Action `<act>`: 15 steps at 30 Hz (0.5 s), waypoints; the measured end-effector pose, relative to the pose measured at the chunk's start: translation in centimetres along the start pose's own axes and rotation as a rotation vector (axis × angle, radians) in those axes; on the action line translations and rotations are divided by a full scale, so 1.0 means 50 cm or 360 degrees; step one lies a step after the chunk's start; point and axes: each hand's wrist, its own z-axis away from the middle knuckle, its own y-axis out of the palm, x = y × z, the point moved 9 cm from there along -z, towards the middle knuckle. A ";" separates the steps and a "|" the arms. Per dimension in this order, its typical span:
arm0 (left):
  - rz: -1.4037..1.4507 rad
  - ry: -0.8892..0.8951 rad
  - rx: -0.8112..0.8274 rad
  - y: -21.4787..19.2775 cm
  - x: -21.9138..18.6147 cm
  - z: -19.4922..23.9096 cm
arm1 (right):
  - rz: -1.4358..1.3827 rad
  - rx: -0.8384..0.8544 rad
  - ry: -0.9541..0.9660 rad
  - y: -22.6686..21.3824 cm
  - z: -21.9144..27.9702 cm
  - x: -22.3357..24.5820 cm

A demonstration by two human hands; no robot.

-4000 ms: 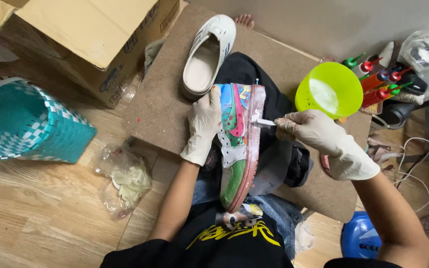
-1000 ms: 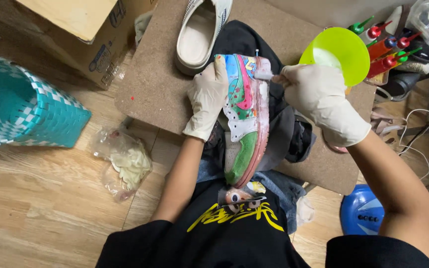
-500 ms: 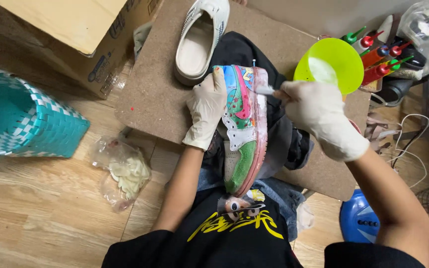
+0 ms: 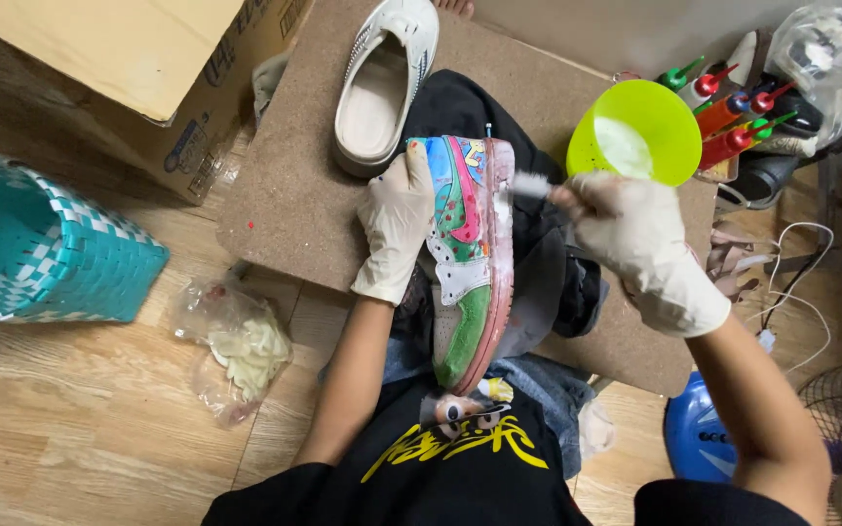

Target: The person scrubs the side of a colorful sneaker with a toothbrush dipped in a soapy solution. They repeatedly dip the brush into a green bowl and scrub the shoe's upper and sole area.

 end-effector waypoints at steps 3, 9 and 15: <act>0.0001 0.0028 -0.0006 -0.007 -0.009 0.001 | -0.0232 0.0211 0.0045 0.032 -0.003 0.005; 0.0055 -0.0010 0.0059 -0.006 -0.007 -0.001 | -0.0193 0.0259 0.0112 0.048 -0.043 -0.010; -0.0003 0.0018 0.0027 -0.003 -0.010 0.001 | -0.0097 0.0353 -0.0028 0.048 -0.060 -0.006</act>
